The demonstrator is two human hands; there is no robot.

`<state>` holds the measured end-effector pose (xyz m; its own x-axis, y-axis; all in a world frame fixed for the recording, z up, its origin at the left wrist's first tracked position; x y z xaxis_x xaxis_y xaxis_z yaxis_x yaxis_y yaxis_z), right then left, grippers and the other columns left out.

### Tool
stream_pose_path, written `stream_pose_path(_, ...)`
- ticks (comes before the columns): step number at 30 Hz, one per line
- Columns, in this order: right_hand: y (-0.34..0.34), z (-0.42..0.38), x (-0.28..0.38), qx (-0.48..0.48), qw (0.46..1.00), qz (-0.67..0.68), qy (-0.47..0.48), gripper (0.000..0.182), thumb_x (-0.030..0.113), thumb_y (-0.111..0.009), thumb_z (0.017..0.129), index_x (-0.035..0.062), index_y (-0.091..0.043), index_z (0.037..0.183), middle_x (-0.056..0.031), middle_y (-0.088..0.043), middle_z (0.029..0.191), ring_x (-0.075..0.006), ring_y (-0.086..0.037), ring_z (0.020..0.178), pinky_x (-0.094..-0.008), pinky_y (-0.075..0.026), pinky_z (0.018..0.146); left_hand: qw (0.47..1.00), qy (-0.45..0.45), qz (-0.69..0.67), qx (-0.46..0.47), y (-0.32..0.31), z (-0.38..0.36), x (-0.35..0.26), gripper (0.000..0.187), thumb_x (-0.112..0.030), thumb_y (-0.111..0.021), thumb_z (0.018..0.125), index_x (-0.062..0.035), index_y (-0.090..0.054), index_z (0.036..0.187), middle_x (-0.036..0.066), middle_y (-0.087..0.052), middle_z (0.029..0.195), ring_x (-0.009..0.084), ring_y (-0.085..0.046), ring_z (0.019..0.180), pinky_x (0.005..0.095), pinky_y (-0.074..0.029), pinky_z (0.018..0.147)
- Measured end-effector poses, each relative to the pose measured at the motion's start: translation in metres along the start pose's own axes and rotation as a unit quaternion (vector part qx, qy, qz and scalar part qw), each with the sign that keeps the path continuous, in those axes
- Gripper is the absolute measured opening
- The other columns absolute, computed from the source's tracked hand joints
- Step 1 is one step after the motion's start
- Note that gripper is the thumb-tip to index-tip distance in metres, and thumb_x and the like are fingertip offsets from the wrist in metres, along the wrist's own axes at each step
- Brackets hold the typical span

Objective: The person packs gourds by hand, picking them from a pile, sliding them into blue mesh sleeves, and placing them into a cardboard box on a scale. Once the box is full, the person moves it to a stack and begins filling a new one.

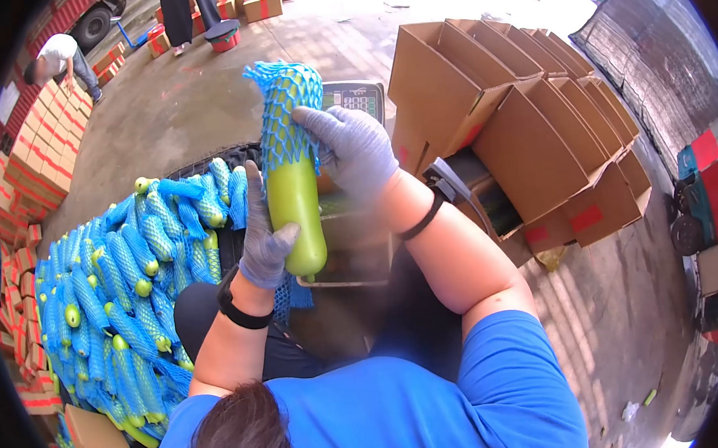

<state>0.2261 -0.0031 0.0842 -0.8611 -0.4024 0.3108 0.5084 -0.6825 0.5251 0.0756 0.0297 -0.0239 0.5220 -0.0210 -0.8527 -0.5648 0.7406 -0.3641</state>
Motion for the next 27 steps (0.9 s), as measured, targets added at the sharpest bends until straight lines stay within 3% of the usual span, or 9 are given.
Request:
stream_pose_path(5, -0.029, -0.026, 0.055, 0.082, 0.99, 0.084, 0.076, 0.025, 0.006, -0.066, 0.075, 0.0103, -0.067, 0.1, -0.0104, -0.064, 0.072, -0.0334, -0.064, 0.066, -0.0424, -0.051, 0.06, 0.981, 0.056, -0.183, -0.009, 0.009, 0.009, -0.018, 0.069, -0.018, -0.068, 0.081, -0.0044, -0.039, 0.142, 0.01, -0.057, 0.127, 0.0206, -0.059, 0.111, 0.035, -0.051, 0.094)
stream_pose_path(9, -0.046, -0.05, 0.055, 0.065, 0.976, 0.195, -0.078, 0.043, 0.025, -0.068, 0.089, 0.0036, -0.053, 0.122, -0.0197, -0.058, 0.108, -0.0313, -0.062, 0.099, -0.0408, -0.05, 0.08, 0.985, 0.019, -0.072, -0.156, 0.054, 0.007, -0.016, 0.053, -0.044, -0.056, 0.092, -0.0037, -0.054, 0.127, 0.012, -0.064, 0.113, 0.0235, -0.066, 0.095, 0.0349, -0.056, 0.081)
stream_pose_path(11, -0.087, -0.072, 0.058, 0.025, 0.833, 0.508, -0.218, 0.095, 0.047, -0.078, 0.081, 0.0026, -0.025, 0.147, -0.02, -0.049, 0.128, -0.0255, -0.053, 0.115, -0.0393, -0.048, 0.095, 0.973, -0.086, 0.058, -0.206, 0.052, 0.009, -0.042, 0.055, -0.051, -0.043, 0.1, -0.0042, -0.054, 0.126, 0.014, -0.064, 0.11, 0.0247, -0.067, 0.089, 0.0385, -0.059, 0.076)
stream_pose_path(14, -0.092, -0.08, 0.056, 0.083, 0.769, 0.531, -0.347, 0.1, 0.046, -0.081, 0.079, 0.0029, -0.023, 0.148, -0.0188, -0.048, 0.132, -0.0252, -0.051, 0.12, -0.0397, -0.044, 0.102, 0.952, -0.166, 0.124, -0.227, 0.066, 0.007, -0.05, 0.047, -0.044, -0.047, 0.099, -0.0049, -0.055, 0.125, 0.015, -0.064, 0.107, 0.0294, -0.068, 0.087, 0.0424, -0.058, 0.077)
stream_pose_path(16, -0.087, -0.07, 0.055, 0.084, 0.756, 0.567, -0.316, 0.089, 0.033, -0.078, 0.084, 0.0045, -0.025, 0.149, -0.0141, -0.048, 0.139, -0.0225, -0.047, 0.128, -0.0386, -0.04, 0.107, 0.794, -0.275, 0.477, -0.259, 0.058, -0.002, -0.084, 0.033, -0.031, -0.05, 0.099, -0.0036, -0.056, 0.117, 0.016, -0.066, 0.094, 0.0279, -0.067, 0.083, 0.0413, -0.053, 0.074)
stream_pose_path(17, -0.091, -0.067, 0.046, 0.034, 0.78, 0.551, -0.294, 0.098, 0.047, -0.081, 0.078, 0.0008, -0.028, 0.146, -0.0153, -0.049, 0.132, -0.0205, -0.056, 0.114, -0.0332, -0.052, 0.089, 0.708, -0.306, 0.577, -0.269, 0.051, -0.006, -0.096, 0.028, -0.027, -0.051, 0.099, -0.0032, -0.057, 0.114, 0.016, -0.067, 0.09, 0.0275, -0.066, 0.081, 0.041, -0.052, 0.072)
stream_pose_path(20, -0.088, -0.057, 0.032, 0.031, 0.792, 0.541, -0.28, 0.088, 0.048, -0.078, 0.08, 0.0007, -0.035, 0.14, -0.0128, -0.055, 0.123, -0.0181, -0.061, 0.1, -0.0286, -0.054, 0.073, 0.712, -0.228, 0.65, -0.138, 0.029, 0.005, -0.112, 0.01, -0.017, -0.061, 0.087, -0.0074, -0.059, 0.085, 0.014, -0.057, 0.068, 0.0373, -0.057, 0.065, 0.0463, -0.046, 0.06)
stream_pose_path(23, -0.092, -0.052, 0.031, 0.074, 0.684, 0.651, -0.32, 0.079, 0.049, -0.075, 0.08, 0.0021, -0.041, 0.135, -0.0108, -0.059, 0.112, -0.0172, -0.063, 0.092, -0.0274, -0.055, 0.066, 0.745, -0.253, 0.617, -0.001, -0.003, -0.001, -0.112, 0.014, -0.02, -0.063, 0.085, -0.009, -0.057, 0.081, 0.012, -0.056, 0.067, 0.0346, -0.058, 0.064, 0.0457, -0.046, 0.06)
stream_pose_path(27, -0.088, -0.049, 0.022, 0.034, 0.811, 0.511, -0.284, 0.072, 0.041, -0.076, 0.08, 0.0005, -0.044, 0.13, -0.0129, -0.06, 0.108, -0.022, -0.064, 0.094, -0.0323, -0.054, 0.075, 0.715, -0.244, 0.654, 0.044, -0.012, -0.004, -0.101, 0.017, -0.026, -0.063, 0.085, -0.0105, -0.057, 0.079, 0.011, -0.057, 0.068, 0.0338, -0.058, 0.067, 0.0436, -0.047, 0.059)
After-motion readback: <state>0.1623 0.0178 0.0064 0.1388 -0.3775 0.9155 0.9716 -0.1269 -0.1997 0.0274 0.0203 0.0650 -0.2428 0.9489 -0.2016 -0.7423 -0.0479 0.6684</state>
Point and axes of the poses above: each hand's wrist, its own z-axis towards the middle knuckle, its own y-axis out of the back of the hand, x = y × z, the point moved 7 cm from there along z, towards the middle knuckle
